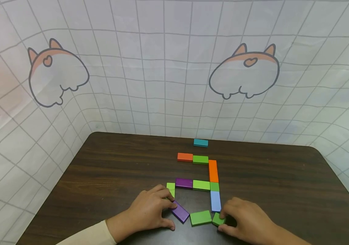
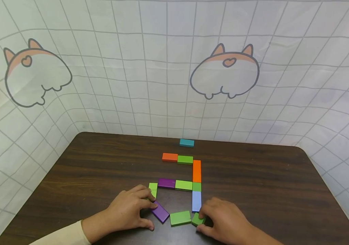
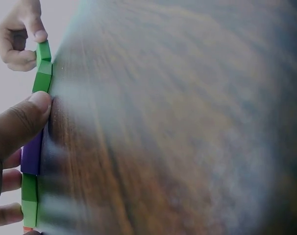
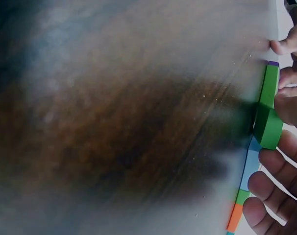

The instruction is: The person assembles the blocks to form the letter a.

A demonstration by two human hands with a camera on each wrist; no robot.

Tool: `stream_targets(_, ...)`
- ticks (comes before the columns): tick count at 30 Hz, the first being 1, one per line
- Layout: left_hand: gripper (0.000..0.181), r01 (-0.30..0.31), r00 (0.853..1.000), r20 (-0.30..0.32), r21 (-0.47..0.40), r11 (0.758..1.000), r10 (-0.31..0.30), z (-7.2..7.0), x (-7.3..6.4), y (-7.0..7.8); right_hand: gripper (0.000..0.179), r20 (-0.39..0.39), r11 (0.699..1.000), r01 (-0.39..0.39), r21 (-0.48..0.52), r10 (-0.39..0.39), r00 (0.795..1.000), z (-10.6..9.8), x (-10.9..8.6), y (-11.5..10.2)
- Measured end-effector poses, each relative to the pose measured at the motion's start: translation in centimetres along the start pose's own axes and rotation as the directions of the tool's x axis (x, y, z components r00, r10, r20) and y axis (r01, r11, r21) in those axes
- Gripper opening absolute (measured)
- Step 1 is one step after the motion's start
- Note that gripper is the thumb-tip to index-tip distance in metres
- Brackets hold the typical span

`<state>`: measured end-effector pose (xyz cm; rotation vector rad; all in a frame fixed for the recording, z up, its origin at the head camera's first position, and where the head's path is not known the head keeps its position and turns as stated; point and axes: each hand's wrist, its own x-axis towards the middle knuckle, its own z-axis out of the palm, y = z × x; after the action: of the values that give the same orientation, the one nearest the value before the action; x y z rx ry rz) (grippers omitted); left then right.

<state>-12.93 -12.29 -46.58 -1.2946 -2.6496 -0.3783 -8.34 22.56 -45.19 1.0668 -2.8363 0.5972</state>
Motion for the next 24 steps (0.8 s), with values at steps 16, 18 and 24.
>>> stream_targets(16,0.054,0.009,1.0,0.01,0.0,1.0,-0.009,-0.23,0.07,0.18,0.028,0.048,0.999,-0.04,-0.012,0.04,0.998,0.14,0.15,0.05)
stream_targets(18,0.054,0.011,1.0,0.012,-0.004,1.0,-0.011,-0.21,0.07,0.17,0.028,0.045,0.999,-0.037,-0.017,0.038,0.998,0.23,0.17,0.04)
stream_targets(24,0.053,0.007,1.0,0.007,-0.007,1.0,-0.007,-0.16,0.06,0.15,0.029,0.038,0.999,-0.029,-0.023,0.03,0.999,0.3,0.23,-0.06)
